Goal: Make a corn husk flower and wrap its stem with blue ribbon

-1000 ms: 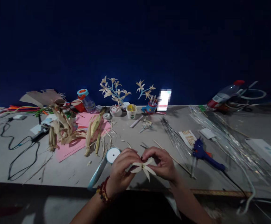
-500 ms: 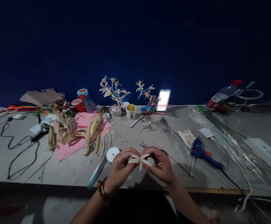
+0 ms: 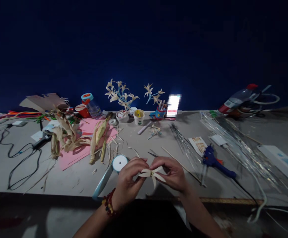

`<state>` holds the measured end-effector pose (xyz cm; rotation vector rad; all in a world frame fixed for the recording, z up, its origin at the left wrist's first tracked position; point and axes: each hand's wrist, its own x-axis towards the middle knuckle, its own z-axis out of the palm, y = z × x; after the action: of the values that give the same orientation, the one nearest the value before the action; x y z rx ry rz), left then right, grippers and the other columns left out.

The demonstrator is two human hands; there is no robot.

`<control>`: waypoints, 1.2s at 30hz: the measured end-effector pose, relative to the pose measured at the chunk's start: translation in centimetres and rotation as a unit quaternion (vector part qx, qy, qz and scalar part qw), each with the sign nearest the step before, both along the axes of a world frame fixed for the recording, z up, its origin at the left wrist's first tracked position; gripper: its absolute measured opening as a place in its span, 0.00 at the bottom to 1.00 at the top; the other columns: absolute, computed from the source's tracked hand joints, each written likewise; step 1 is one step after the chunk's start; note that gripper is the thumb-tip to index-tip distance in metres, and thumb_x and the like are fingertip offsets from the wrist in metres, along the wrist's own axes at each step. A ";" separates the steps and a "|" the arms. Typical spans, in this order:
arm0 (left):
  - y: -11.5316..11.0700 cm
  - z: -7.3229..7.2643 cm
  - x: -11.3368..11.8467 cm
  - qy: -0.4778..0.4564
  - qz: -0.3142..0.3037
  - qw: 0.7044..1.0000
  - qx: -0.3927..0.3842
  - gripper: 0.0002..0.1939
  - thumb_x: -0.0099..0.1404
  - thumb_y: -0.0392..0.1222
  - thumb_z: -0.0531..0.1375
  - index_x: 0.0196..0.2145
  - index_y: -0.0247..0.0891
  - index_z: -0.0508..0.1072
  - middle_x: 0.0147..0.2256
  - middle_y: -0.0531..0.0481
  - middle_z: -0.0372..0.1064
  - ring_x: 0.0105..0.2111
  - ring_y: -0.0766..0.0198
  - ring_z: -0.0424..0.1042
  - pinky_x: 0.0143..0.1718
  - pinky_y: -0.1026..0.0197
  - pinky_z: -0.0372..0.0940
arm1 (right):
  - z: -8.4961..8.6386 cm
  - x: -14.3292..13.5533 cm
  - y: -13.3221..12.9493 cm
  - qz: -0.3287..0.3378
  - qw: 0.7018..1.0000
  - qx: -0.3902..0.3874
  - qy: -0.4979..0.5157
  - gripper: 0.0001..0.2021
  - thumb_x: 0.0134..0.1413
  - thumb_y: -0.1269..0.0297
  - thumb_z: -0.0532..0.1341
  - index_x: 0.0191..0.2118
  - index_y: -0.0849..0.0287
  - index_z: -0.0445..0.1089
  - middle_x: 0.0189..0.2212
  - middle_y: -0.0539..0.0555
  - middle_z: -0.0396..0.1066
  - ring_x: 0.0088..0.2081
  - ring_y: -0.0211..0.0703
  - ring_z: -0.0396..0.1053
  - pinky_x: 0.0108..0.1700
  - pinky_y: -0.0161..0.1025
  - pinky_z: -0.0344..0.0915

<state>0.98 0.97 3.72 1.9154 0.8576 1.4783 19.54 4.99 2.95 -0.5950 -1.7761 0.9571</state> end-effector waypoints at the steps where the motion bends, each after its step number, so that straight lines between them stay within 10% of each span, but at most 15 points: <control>1: 0.0 0.0 0.0 0.000 -0.003 1.000 0.003 0.07 0.67 0.29 0.60 0.39 0.37 0.75 0.34 0.46 0.75 0.38 0.60 0.74 0.51 0.50 0.70 | 0.0 0.1 0.1 0.004 1.000 0.002 0.001 0.09 0.61 0.56 0.66 0.36 0.56 0.78 0.28 0.55 0.79 0.29 0.41 0.75 0.34 0.36 0.69; 36: 1.1 -2.8 0.0 -0.198 -0.014 0.963 -0.184 0.07 0.67 0.42 0.64 0.41 0.38 0.78 0.40 0.45 0.69 0.42 0.58 0.70 0.42 0.59 0.66 | -3.5 -2.2 -1.5 -0.095 0.993 -0.071 0.013 0.10 0.62 0.58 0.64 0.31 0.55 0.75 0.29 0.53 0.73 0.34 0.45 0.73 0.38 0.39 0.70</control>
<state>0.96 2.06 0.88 1.2993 0.8402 1.4920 17.30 3.44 -0.57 -0.8238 -1.6059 0.9575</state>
